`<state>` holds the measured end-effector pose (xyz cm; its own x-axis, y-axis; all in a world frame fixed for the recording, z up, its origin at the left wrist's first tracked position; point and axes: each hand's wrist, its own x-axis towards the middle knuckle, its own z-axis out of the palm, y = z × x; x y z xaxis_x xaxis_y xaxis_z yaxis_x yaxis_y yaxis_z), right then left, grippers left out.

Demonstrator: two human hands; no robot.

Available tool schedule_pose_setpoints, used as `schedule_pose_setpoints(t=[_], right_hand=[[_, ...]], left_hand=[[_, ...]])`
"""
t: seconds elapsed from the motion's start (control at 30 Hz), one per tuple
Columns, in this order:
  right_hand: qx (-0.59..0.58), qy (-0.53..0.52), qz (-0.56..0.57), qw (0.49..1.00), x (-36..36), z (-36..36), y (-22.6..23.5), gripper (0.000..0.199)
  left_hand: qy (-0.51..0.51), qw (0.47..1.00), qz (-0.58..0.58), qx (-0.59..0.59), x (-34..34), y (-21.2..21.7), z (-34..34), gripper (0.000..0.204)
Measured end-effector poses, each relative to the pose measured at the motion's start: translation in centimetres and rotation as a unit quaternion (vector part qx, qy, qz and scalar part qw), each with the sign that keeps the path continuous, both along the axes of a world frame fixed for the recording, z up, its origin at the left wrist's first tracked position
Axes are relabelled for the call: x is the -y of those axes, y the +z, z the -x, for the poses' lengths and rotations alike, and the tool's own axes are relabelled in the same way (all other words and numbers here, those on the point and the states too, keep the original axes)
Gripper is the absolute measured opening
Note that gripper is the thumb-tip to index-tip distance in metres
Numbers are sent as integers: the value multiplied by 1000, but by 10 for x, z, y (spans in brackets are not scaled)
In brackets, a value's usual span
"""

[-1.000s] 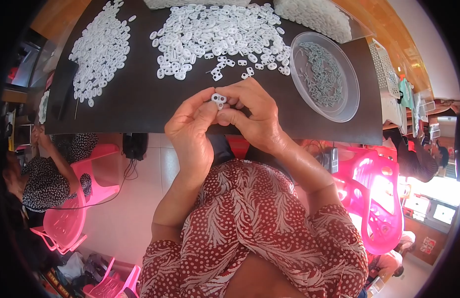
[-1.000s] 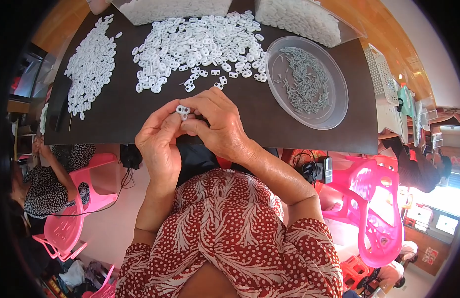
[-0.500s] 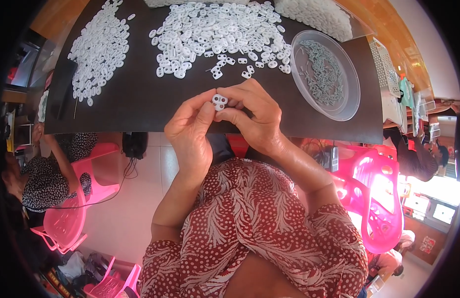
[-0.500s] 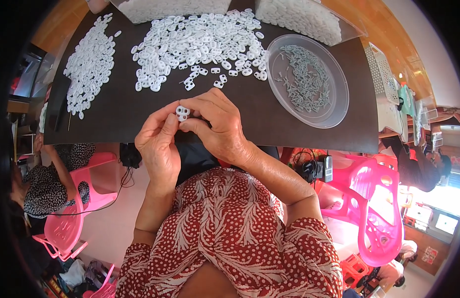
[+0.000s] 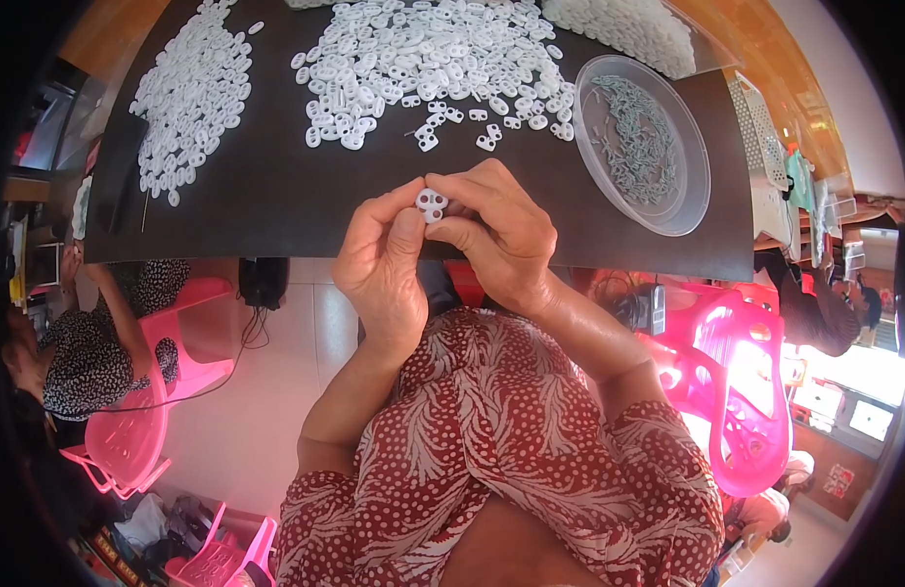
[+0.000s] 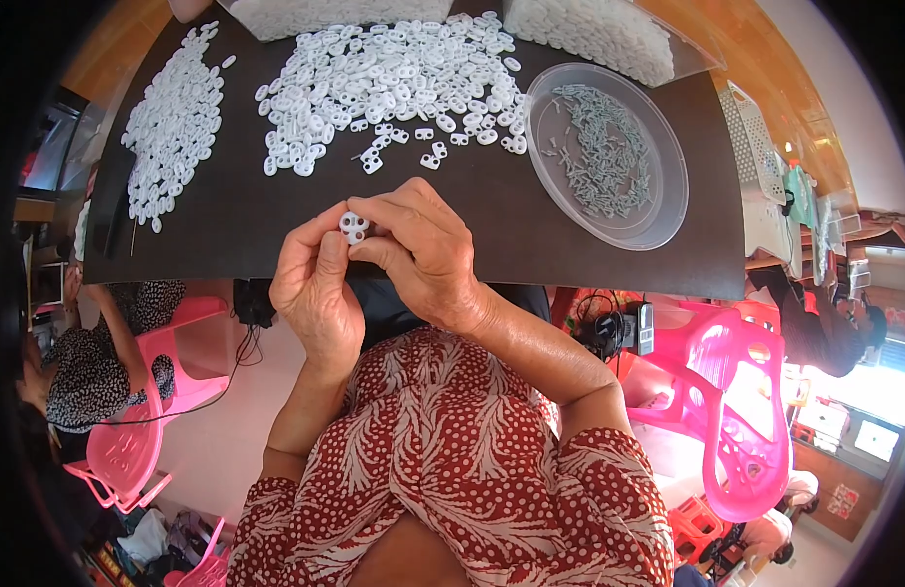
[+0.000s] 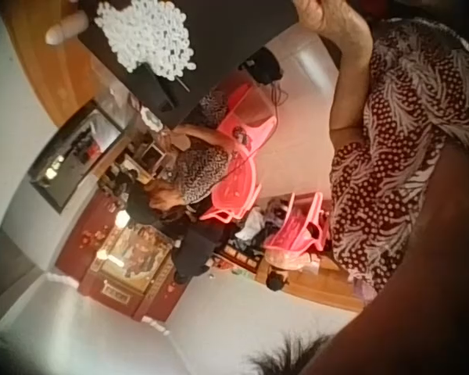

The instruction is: The person is manually assembling small white plastic components by fitting tiny metal parts into them.

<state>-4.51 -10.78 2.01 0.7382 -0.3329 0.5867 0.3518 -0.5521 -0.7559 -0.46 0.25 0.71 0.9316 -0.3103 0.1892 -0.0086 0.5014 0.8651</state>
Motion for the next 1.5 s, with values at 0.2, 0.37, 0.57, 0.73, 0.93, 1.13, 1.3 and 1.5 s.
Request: schedule_pose_setpoints(t=[0.2, 0.37, 0.57, 0.73, 0.93, 1.13, 1.3, 1.5], right_hand=[[-1, 16, 4, 1000, 0, 0, 2, 38], [3, 14, 3, 1000, -2, 0, 2, 39], [0, 4, 1, 1000, -5, 0, 2, 38], [13, 2, -1, 1000, -5, 1, 0, 36], [34, 12, 6, 999, -6, 1, -1, 36], [32, 15, 6, 999, -4, 1, -5, 35], [35, 3, 12, 999, -6, 1, -5, 36], [-27, -24, -51, 998, -14, 8, 0, 34]], left_hand=[[15, 1000, -8, 22, -3, -2, 2, 23], [18, 999, -25, 29, -5, -1, 3, 24], [29, 996, -60, 51, -8, 0, 2, 22], [24, 997, -52, 60, -7, 2, 3, 21], [30, 998, -26, 44, -6, 0, 5, 20], [29, 999, -2, 43, -5, -4, 6, 18], [25, 1000, 6, 10, -4, -5, 8, 19], [34, 999, -13, 28, -4, -5, 7, 21]])
